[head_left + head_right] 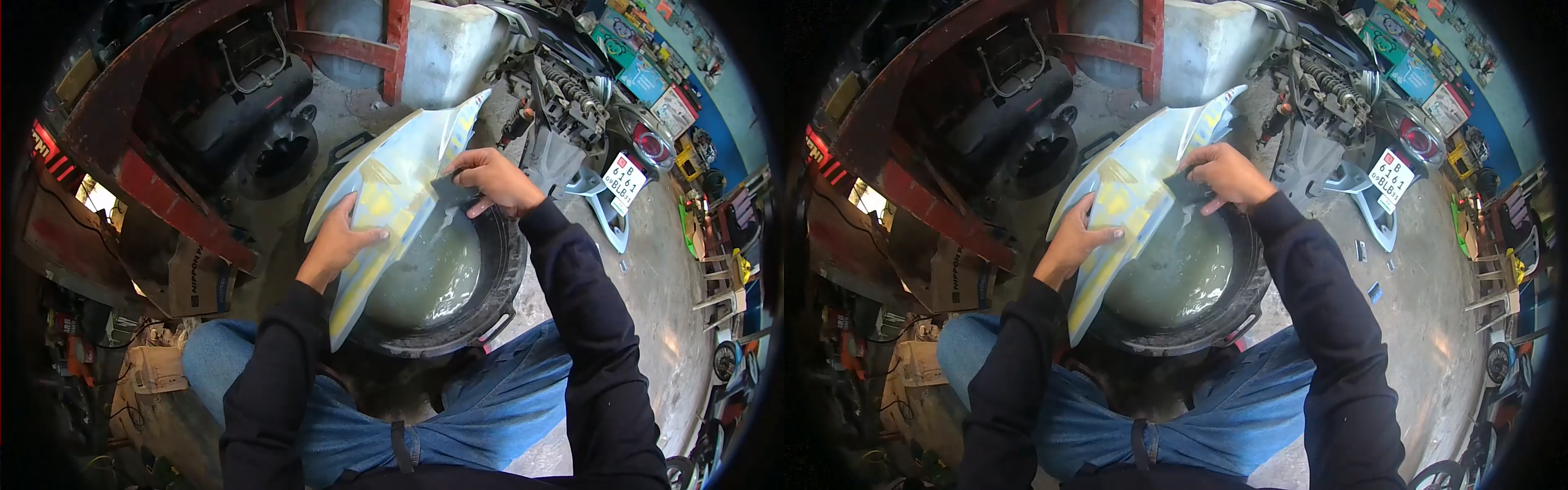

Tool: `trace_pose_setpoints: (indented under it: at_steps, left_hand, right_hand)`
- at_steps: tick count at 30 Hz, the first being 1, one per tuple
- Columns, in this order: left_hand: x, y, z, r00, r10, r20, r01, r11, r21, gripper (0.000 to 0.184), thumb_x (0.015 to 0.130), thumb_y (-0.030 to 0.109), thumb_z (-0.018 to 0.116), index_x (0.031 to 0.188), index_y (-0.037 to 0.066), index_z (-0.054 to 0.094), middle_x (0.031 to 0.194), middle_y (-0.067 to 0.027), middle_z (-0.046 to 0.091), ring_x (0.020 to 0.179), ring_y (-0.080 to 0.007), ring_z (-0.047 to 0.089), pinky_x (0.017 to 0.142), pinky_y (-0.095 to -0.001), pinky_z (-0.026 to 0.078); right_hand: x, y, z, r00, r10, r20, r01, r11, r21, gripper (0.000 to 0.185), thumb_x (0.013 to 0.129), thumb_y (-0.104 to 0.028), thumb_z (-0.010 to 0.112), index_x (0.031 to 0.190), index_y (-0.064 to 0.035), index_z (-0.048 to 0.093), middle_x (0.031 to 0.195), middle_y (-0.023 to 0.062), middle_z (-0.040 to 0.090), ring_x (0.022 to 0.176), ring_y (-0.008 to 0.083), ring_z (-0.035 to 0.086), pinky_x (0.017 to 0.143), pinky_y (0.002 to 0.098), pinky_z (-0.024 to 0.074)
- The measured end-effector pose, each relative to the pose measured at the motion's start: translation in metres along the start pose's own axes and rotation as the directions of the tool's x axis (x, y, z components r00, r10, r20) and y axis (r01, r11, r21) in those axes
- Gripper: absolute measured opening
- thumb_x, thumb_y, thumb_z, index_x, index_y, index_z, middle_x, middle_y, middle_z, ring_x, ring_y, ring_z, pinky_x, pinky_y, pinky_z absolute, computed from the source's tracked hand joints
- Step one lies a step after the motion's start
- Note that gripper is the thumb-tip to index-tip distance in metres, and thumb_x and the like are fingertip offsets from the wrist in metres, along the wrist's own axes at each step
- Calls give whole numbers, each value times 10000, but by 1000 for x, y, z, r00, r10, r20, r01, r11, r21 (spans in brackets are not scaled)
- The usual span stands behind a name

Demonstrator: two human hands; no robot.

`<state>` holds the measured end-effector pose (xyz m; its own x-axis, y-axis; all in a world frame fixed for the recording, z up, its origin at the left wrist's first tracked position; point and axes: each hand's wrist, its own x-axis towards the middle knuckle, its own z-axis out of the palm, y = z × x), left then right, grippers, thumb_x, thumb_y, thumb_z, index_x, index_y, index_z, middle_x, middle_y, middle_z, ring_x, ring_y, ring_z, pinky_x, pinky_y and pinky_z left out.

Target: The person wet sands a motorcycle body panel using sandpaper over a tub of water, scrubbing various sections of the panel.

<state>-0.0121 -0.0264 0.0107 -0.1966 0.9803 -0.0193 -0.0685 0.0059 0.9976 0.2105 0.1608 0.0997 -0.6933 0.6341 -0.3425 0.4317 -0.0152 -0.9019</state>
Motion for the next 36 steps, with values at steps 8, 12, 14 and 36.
trace_pose_setpoints:
  at_steps: [8,12,14,36]
  left_hand:
    - [-19,12,9,998,-51,22,54,984,-167,770,792,7,809,1478,13,461,1288,-71,644,1157,-161,632,1019,-324,496]
    - [-25,6,5,967,-227,116,253,913,-320,615,844,25,781,1403,14,525,1215,-55,671,1091,-148,650,974,-319,524]
    - [-24,-1,6,964,-227,138,262,898,-353,507,914,93,748,1374,13,550,1183,-51,686,1055,-141,660,953,-311,534]
    - [-15,8,19,985,-172,19,172,958,-232,467,979,102,690,1399,-23,526,1238,-84,667,1089,-147,637,968,-334,518]
  right_hand:
    - [-9,60,83,416,-907,62,597,221,-771,409,839,-7,664,1246,-29,695,1265,185,704,1192,344,675,1035,454,520]
    - [2,71,69,454,-869,196,606,140,-783,504,841,17,656,1341,-44,645,1387,188,640,1334,334,589,1134,455,455]
    - [25,73,49,517,-853,73,445,195,-874,494,851,-8,664,1344,-35,636,1394,187,636,1365,332,565,1169,444,425]
    - [20,72,66,428,-894,132,498,111,-860,397,854,-18,661,1249,17,671,1305,233,672,1244,370,639,1058,466,503]
